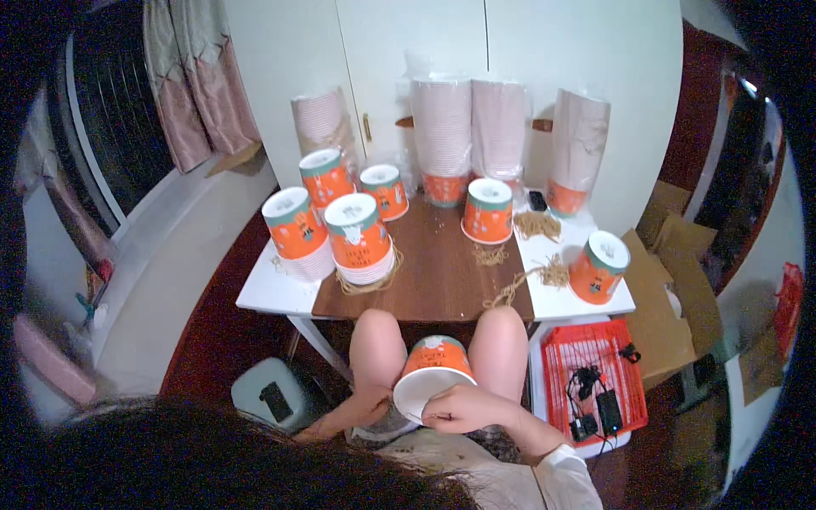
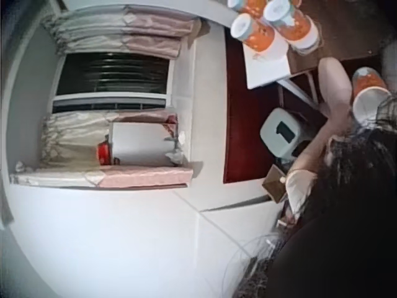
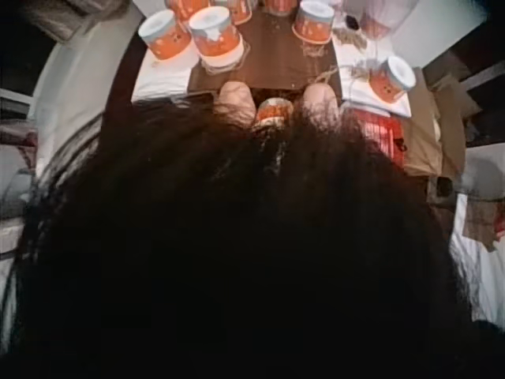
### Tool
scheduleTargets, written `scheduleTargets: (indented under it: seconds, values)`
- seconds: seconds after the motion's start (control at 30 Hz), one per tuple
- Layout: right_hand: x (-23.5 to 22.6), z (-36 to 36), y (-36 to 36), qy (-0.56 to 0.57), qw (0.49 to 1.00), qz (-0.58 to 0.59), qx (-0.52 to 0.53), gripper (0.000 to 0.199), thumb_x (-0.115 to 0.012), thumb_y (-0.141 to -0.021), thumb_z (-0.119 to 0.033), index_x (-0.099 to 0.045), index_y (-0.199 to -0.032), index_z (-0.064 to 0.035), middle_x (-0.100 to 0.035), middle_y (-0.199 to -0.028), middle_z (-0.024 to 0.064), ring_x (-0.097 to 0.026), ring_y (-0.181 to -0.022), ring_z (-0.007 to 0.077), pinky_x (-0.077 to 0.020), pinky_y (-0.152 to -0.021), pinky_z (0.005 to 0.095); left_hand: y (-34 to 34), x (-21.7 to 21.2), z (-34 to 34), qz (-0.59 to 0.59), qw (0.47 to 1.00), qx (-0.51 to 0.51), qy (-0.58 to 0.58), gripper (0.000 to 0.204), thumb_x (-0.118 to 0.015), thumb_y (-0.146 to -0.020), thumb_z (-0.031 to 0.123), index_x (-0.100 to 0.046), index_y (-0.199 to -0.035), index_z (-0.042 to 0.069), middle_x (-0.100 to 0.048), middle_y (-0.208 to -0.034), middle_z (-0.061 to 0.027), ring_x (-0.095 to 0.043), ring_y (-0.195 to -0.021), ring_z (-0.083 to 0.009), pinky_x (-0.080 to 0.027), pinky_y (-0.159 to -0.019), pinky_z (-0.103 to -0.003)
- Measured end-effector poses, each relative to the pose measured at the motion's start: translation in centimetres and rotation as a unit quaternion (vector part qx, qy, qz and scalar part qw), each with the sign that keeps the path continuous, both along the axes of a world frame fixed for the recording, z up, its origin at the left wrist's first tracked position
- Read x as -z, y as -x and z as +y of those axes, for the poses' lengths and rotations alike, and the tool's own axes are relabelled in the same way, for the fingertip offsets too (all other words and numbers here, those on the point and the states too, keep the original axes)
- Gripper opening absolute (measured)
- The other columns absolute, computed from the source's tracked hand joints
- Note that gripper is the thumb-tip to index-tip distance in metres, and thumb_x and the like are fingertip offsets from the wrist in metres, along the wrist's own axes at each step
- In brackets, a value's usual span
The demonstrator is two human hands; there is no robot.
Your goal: Attaching twine handles to paper buckets and stacking them on a table.
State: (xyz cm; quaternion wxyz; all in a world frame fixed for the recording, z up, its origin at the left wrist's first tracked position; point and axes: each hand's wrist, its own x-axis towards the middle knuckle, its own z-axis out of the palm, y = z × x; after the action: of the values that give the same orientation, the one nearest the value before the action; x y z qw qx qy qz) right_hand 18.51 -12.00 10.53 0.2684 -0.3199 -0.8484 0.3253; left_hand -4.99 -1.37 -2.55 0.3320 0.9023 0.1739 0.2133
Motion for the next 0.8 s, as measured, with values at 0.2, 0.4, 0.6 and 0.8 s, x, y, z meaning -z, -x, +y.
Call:
scheduleTargets:
  seconds: [0.2, 0.4, 0.6, 0.8]
  values:
    - [-1.1, 4.0, -0.5, -0.011, 0.998, -0.037, -0.04, 0.013, -0.05, -0.077, -0.016, -0.06, -0.08, -0.0075, -0.06, -0.072, 0.0068, -0.057, -0.063, 0.0249, -0.0448, -0.057, 0.0351, -1.8, -2.0, 1.0, 0.048, 0.993, -0.04, 0.099, 0.021, -0.058, -0.078, 0.023, -0.057, -0.072, 0.003, -0.057, -0.066, -0.0106, -0.055, -0.062, -0.0222, -0.043, -0.06, -0.034]
    - [-9.1, 11.2, -1.6, -0.134, 0.987, -0.065, 0.064, 0.014, -0.052, -0.075, -0.024, -0.06, -0.075, -0.013, -0.056, -0.063, 0.0078, -0.055, -0.055, 0.0275, -0.0429, -0.051, 0.0377, -2.5, -9.2, 9.5, -0.069, 0.969, -0.184, 0.152, 0.016, -0.061, -0.07, 0.017, -0.055, -0.068, 0.002, -0.054, -0.061, -0.0103, -0.052, -0.054, -0.0177, -0.043, -0.053, -0.031]
    - [-12.4, 18.0, 0.4, -0.372, 0.915, -0.056, 0.148, 0.01, -0.054, -0.072, -0.015, -0.056, -0.073, -0.0045, -0.053, -0.064, 0.0099, -0.055, -0.062, 0.027, -0.0437, -0.057, 0.0365, -2.2, -20.1, 19.0, -0.107, 0.787, -0.369, -0.483, 0.015, -0.06, -0.067, 0.009, -0.048, -0.07, 0.001, -0.051, -0.077, -0.0137, -0.054, -0.058, -0.0297, -0.046, -0.049, -0.037]
    - [-6.5, 26.4, 2.2, -0.451, 0.871, -0.136, 0.142, 0.017, -0.055, -0.066, -0.015, -0.055, -0.079, -0.0045, -0.054, -0.069, 0.0089, -0.056, -0.07, 0.026, -0.043, -0.065, 0.0371, -2.1, -18.3, 28.0, 0.009, 0.754, -0.451, -0.479, 0.009, -0.055, -0.069, 0.009, -0.047, -0.07, 0.004, -0.048, -0.075, -0.0102, -0.057, -0.055, -0.0261, -0.048, -0.045, -0.037]
